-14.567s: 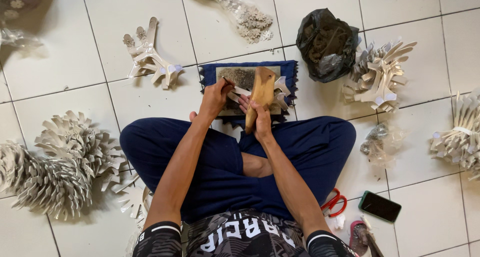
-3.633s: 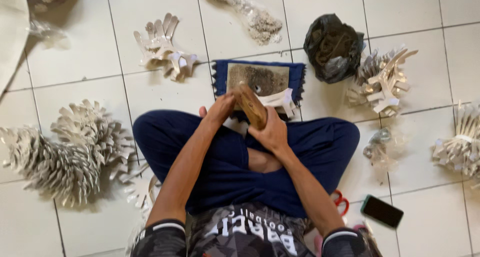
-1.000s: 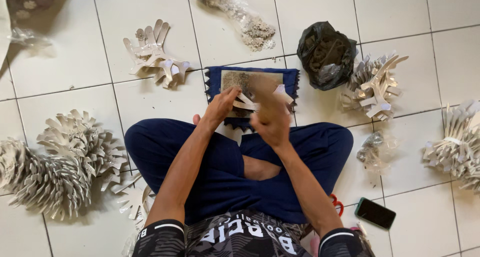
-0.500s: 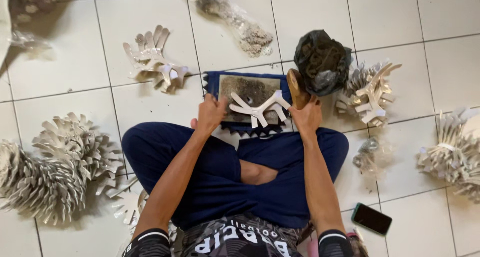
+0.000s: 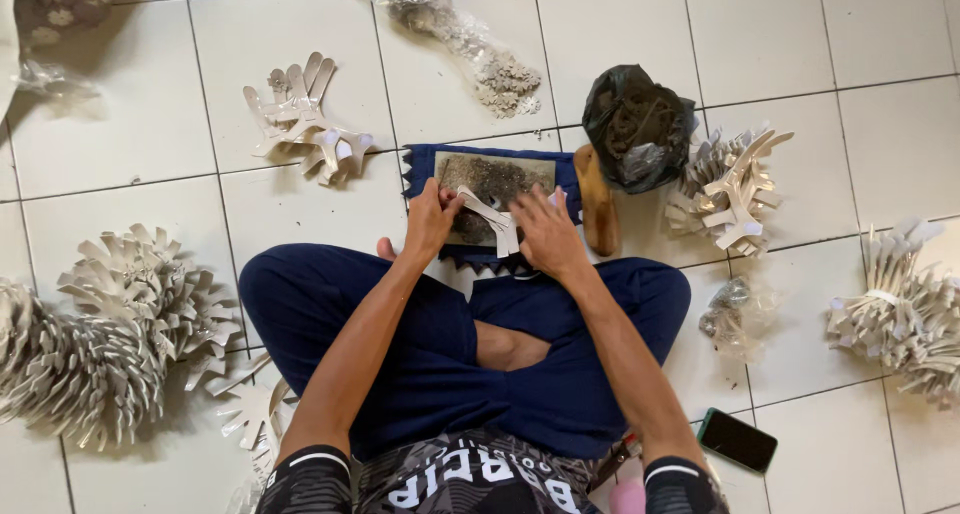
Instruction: The person sits cross-legged on a tiled floor and sands white decorative craft components one at a time, rubbing them against a sanding block on a padded board and using a wooden form to hold pieces while smoothing edges, then sets finished pieces aside with other completed piles.
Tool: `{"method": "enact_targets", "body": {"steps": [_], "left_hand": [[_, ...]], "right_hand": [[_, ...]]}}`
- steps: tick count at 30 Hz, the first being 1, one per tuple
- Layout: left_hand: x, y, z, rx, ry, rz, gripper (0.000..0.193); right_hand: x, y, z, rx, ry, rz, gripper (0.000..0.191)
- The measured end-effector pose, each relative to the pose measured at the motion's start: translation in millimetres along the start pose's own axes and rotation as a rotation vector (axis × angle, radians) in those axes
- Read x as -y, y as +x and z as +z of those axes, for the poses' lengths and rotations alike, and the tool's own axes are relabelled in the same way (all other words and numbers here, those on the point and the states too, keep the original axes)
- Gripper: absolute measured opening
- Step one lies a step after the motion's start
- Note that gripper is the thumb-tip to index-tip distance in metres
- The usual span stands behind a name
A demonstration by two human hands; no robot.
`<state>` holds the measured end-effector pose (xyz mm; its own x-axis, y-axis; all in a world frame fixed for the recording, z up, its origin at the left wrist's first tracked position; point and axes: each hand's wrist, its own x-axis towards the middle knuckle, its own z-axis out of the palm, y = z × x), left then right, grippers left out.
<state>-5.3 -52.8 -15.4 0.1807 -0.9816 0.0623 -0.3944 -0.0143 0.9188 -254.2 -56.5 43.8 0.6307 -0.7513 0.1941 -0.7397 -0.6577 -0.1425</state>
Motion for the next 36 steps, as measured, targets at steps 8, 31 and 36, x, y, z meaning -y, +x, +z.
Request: {"method": "enact_targets", "body": {"steps": [8, 31, 36], "left_hand": [[15.0, -3.4, -37.8, 0.189, 0.183, -0.112, 0.028], [45.2, 84.3, -153.3, -0.417, 0.225, -0.352, 0.026], [36.5, 83.2, -153.2, -0.530, 0.300, -0.429, 0.029]], "right_hand": [[-39.4, -3.2, 21.2, 0.388, 0.412, 0.147, 0.037], [139.5, 294.0, 75.5, 0.029, 0.702, 0.114, 0.040], [143.8, 279.5, 67.0, -0.076, 0.805, 0.352, 0.048]]}}
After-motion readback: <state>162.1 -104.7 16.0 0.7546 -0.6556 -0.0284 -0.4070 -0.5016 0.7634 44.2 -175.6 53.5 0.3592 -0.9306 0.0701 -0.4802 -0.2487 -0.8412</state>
